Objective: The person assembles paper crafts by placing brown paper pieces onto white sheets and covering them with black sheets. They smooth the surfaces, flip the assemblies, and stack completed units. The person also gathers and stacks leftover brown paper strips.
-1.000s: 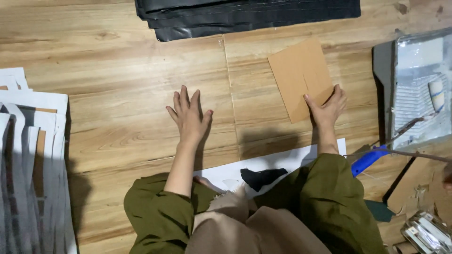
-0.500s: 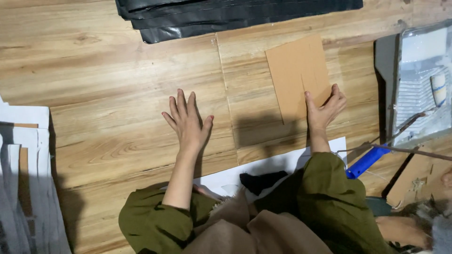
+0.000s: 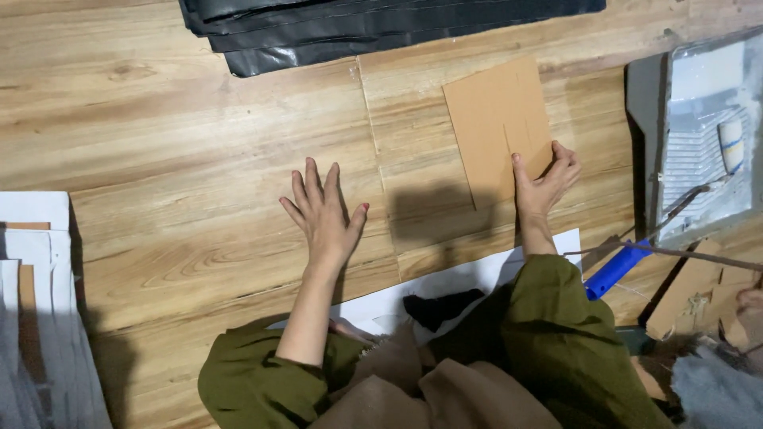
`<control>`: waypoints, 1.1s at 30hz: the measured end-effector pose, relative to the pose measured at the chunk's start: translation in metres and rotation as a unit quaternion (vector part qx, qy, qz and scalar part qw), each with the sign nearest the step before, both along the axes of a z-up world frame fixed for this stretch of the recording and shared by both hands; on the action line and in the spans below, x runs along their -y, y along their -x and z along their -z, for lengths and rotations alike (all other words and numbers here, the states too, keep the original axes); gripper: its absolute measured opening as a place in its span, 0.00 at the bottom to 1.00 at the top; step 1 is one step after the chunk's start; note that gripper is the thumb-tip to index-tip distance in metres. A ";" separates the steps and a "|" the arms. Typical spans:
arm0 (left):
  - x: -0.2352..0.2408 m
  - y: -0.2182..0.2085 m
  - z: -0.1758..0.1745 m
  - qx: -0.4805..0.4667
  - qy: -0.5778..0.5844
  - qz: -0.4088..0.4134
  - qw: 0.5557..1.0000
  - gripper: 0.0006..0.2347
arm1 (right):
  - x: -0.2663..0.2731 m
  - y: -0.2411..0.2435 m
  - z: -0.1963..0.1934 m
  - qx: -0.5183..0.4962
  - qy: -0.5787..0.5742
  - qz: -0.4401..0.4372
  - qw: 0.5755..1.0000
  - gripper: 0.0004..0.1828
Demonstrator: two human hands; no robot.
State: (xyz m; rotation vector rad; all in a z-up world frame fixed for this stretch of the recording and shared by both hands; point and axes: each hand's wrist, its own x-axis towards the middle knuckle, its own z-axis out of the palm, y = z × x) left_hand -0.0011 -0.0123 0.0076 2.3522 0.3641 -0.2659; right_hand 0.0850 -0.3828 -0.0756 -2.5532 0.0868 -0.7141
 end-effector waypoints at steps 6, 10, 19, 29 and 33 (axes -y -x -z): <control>0.001 -0.002 -0.002 -0.003 0.008 -0.007 1.000 0.33 | -0.002 -0.001 0.009 -0.012 -0.041 0.012 0.999 0.35; 0.002 -0.002 -0.002 -0.008 -0.001 -0.002 1.000 0.34 | -0.021 -0.001 0.008 -0.006 -0.091 0.024 0.996 0.34; 0.001 -0.005 0.007 0.029 0.016 -0.034 0.999 0.29 | -0.037 -0.024 -0.003 -0.082 -0.439 -0.010 0.895 0.11; -0.002 -0.007 0.005 0.157 0.189 -0.124 0.961 0.17 | -0.094 -0.015 -0.043 -0.084 -0.493 -0.042 0.865 0.11; -0.001 -0.007 0.012 0.121 0.245 -0.151 0.950 0.16 | -0.091 -0.014 -0.025 -0.097 -0.508 -0.043 0.855 0.11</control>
